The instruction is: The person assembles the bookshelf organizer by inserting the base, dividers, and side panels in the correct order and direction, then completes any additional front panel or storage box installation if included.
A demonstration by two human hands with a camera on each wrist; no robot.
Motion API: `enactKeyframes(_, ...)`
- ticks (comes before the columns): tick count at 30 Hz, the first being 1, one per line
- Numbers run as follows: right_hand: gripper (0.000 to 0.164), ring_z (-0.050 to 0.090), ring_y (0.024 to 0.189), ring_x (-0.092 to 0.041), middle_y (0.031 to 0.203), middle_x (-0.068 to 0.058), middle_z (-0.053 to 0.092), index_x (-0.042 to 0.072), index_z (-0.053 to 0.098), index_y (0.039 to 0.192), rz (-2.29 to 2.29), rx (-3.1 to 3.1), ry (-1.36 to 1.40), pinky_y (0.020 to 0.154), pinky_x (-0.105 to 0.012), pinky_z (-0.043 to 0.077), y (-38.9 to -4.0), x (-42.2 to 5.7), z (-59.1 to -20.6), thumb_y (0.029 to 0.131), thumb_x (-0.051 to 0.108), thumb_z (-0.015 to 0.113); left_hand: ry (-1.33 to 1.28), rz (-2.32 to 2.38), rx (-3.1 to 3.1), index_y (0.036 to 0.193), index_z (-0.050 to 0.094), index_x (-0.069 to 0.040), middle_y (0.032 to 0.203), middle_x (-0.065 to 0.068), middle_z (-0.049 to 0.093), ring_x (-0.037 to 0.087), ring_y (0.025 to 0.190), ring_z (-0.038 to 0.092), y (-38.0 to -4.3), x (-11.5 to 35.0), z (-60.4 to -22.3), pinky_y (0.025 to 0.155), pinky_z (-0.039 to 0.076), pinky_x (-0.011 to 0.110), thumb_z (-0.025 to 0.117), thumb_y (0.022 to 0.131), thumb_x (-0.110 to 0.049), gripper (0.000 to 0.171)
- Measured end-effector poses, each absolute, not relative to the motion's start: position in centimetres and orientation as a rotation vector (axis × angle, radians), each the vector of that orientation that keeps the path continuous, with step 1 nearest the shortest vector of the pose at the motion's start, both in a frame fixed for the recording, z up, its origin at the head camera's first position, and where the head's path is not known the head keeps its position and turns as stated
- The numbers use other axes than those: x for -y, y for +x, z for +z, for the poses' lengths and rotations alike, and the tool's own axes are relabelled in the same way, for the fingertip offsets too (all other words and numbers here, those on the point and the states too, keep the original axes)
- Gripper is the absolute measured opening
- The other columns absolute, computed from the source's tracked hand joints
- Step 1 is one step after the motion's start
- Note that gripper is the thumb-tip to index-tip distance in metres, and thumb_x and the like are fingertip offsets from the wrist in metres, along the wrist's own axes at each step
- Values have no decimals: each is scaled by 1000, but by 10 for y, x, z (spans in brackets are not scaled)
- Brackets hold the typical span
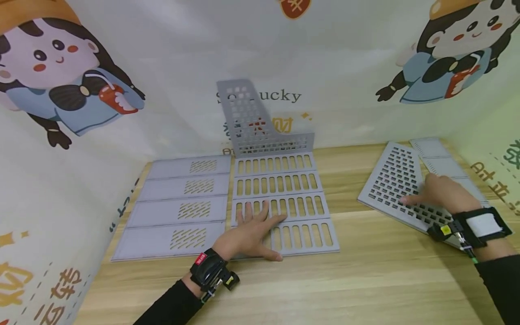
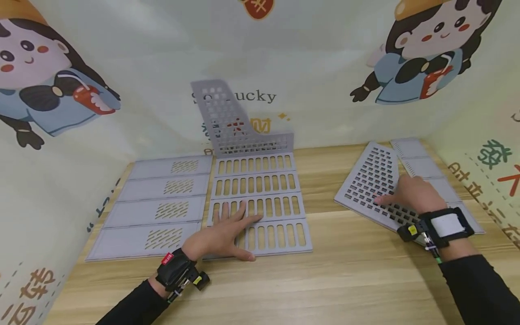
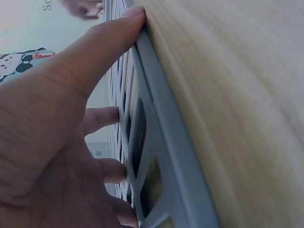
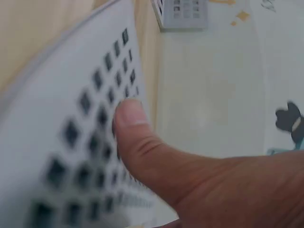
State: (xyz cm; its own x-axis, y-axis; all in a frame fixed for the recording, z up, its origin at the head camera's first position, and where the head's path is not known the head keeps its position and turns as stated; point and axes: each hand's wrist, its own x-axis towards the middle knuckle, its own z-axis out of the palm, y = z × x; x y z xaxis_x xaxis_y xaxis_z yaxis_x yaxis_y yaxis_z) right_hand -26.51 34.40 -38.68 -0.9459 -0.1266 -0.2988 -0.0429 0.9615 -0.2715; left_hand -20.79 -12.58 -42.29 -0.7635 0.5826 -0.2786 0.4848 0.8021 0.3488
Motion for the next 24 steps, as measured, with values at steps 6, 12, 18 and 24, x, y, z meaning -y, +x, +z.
enactKeyframes(6, 62, 46, 65, -27, 71, -11, 42, -6, 45, 81, -510, -2800, -49, 58, -35, 37, -253, -354, -404, 87, 46, 79, 810, 369, -2622, 163, 27, -28, 165, 25, 0, 65, 138, -10, -205, 129, -424, 107, -6, 75, 77, 81, -64, 102)
enactKeyframes(12, 54, 48, 60, -23, 67, -8, 49, -3, 52, 75, -594, -2832, 38, 56, -33, 36, -251, -364, -410, 88, 42, 79, 798, 360, -2601, 163, 25, -29, 165, 24, -3, 63, 138, -12, -207, 126, -423, 108, -6, 75, 77, 82, -63, 102)
enactKeyframes(18, 80, 52, 70, -34, 86, -34, 50, -27, 47, 102, -581, -2863, -15, 59, -39, 45, -252, -372, -400, 91, 48, 74, 793, 351, -2603, 164, 23, -30, 165, 23, -5, 62, 139, -13, -207, 125, -422, 108, -8, 73, 76, 82, -64, 103)
enactKeyframes(24, 33, 46, 63, -24, 71, -11, 49, -7, 50, 87, -770, -2903, -221, 56, -33, 35, -252, -368, -389, 101, 19, 66, 810, 371, -2624, 164, 23, -29, 165, 23, -5, 62, 139, -13, -202, 129, -423, 109, -7, 73, 74, 84, -63, 100)
